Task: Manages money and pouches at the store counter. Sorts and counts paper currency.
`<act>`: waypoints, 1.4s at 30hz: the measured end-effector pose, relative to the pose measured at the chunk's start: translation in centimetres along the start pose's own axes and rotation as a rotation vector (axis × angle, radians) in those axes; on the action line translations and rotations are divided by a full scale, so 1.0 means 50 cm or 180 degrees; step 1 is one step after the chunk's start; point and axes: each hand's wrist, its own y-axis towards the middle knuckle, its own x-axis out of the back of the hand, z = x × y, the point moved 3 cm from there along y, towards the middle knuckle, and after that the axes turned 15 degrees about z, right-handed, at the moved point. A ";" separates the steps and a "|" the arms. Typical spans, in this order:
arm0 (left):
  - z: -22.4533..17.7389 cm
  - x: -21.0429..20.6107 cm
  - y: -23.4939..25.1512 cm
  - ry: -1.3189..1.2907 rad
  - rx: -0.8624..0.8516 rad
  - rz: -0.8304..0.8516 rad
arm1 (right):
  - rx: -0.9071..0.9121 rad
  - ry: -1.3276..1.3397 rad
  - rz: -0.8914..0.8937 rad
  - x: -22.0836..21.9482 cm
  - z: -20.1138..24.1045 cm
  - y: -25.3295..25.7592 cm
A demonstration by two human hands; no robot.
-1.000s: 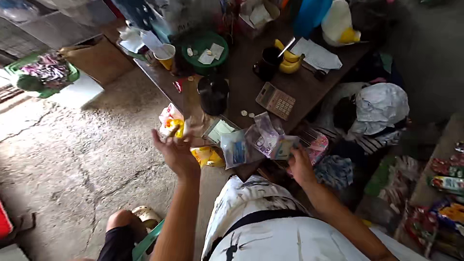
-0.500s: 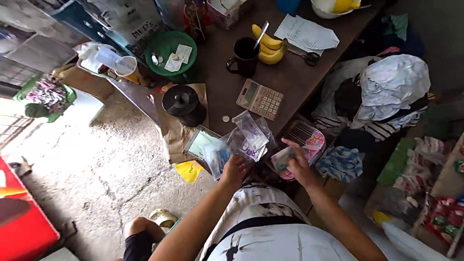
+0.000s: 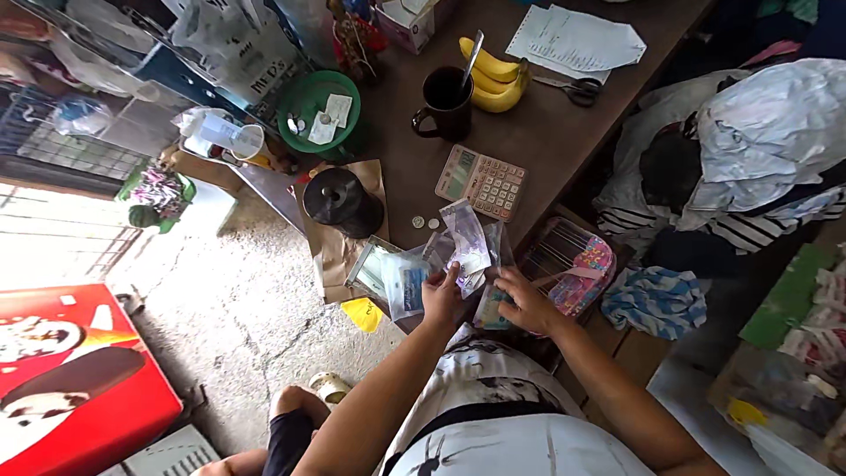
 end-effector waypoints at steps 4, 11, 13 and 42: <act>-0.019 -0.001 0.008 0.0177 0.0173 0.0048 | 0.0017 -0.0160 0.0099 -0.018 -0.001 -0.009; -0.016 -0.017 0.018 0.0357 0.0358 0.0220 | -0.0017 -0.0360 0.0173 -0.051 0.011 -0.020; -0.016 -0.019 0.020 0.0700 0.0304 0.0247 | -0.0032 -0.0405 0.0199 -0.062 0.014 -0.024; -0.046 -0.083 -0.064 0.4416 -0.0539 0.1209 | -0.0513 -0.0530 0.0414 -0.076 0.040 -0.099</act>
